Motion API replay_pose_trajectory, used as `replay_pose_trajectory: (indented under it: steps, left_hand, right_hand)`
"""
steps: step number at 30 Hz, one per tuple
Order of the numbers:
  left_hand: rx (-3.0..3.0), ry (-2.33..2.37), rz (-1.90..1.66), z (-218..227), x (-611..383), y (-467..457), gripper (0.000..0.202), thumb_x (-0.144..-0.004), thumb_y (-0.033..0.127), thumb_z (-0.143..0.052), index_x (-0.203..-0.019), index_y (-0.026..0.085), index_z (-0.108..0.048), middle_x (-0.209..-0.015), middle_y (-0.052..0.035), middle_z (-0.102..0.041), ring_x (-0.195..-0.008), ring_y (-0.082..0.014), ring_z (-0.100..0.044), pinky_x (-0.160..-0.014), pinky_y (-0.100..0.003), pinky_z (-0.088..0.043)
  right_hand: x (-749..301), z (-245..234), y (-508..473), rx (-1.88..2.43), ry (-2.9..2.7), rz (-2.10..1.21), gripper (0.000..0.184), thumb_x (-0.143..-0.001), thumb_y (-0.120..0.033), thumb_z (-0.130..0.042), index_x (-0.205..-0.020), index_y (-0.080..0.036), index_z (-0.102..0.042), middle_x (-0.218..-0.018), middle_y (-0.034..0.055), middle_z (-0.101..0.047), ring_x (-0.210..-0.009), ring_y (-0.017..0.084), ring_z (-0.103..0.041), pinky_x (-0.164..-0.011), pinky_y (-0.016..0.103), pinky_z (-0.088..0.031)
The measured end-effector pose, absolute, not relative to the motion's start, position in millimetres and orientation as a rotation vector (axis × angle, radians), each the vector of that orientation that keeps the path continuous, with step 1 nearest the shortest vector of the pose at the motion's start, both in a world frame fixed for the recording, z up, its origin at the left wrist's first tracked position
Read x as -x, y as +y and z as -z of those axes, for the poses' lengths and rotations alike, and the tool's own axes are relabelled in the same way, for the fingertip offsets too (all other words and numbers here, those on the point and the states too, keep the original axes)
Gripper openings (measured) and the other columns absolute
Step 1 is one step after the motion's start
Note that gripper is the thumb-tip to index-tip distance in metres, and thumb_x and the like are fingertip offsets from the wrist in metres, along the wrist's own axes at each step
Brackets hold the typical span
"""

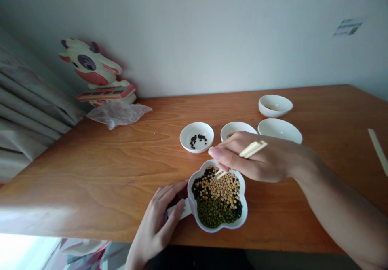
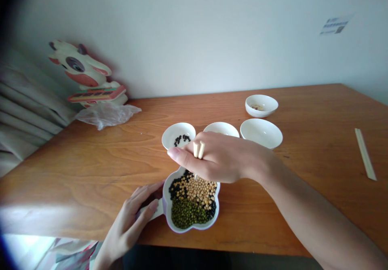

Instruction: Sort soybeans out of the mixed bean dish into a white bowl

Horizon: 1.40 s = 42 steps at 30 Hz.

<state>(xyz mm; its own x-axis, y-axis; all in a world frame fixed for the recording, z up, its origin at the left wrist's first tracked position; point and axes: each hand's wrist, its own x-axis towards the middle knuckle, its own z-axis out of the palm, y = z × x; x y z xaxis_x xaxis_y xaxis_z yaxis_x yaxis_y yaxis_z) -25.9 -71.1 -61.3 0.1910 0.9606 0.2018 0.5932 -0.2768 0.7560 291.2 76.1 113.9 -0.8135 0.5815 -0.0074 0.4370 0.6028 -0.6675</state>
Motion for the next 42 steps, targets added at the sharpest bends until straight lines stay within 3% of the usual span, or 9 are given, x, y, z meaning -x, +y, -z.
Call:
replay_pose_trajectory:
  steps: [8, 20, 28, 35, 42]
  left_hand:
    - [-1.884, 1.426, -0.837, 57.8, 24.1, -67.2, 0.048, -0.119, 0.044, -0.057, -0.166, 0.033, -0.063, -0.157, -0.0128, -0.073, -0.141, -0.0371, -0.071, -0.122, -0.059, -0.054]
    - [-1.930, 1.381, -0.834, 51.3, 21.5, -62.8, 0.048, -0.119, 0.040, -0.058, -0.167, 0.037, -0.061, -0.159, -0.0080, -0.074, -0.140, -0.0357, -0.071, -0.120, -0.052, -0.054]
    - [-1.932, 1.368, -0.805, 51.6, 22.6, -63.3, 0.050, -0.120, 0.040, -0.055, -0.170, 0.035, -0.058, -0.163, -0.0097, -0.071, -0.144, -0.0361, -0.068, -0.122, -0.053, -0.051]
    - [-1.952, 1.384, -0.858, 47.4, 19.7, -61.6, 0.049, -0.118, 0.041, -0.058, -0.166, 0.035, -0.065, -0.157, -0.0083, -0.076, -0.138, -0.0364, -0.074, -0.116, -0.050, -0.057]
    - [-1.943, 1.381, -0.825, 50.7, 21.3, -62.9, 0.050, -0.119, 0.040, -0.056, -0.168, 0.035, -0.061, -0.161, -0.0095, -0.073, -0.141, -0.0365, -0.071, -0.122, -0.054, -0.054]
  right_hand:
    - [-281.1, -105.8, 78.9, 0.905, -2.675, -1.137, 0.066, -0.120, -0.067, -0.035, -0.080, -0.020, -0.060, -0.074, 0.0005, -0.067, -0.066, 0.013, -0.056, -0.066, 0.035, -0.033]
    - [-279.3, -101.4, 79.6, 0.940, -2.662, -1.129, 0.072, -0.119, -0.071, -0.031, -0.079, -0.020, -0.062, -0.071, 0.0025, -0.066, -0.063, 0.014, -0.054, -0.063, 0.036, -0.031]
    - [-302.1, -116.4, 82.8, 0.954, -2.589, -0.988, 0.071, -0.118, -0.071, -0.032, -0.082, -0.021, -0.066, -0.073, 0.0033, -0.069, -0.066, 0.016, -0.057, -0.066, 0.036, -0.039]
    - [-354.3, -139.2, 96.9, 1.103, -2.366, -0.685, 0.070, -0.119, -0.069, -0.031, -0.081, -0.023, -0.067, -0.069, 0.0017, -0.068, -0.062, 0.015, -0.057, -0.065, 0.037, -0.041]
    - [-368.0, -139.5, 109.4, 1.225, -2.373, -0.419, 0.075, -0.117, -0.076, -0.028, -0.081, -0.025, -0.069, -0.064, 0.0024, -0.066, -0.059, 0.016, -0.057, -0.067, 0.039, -0.042]
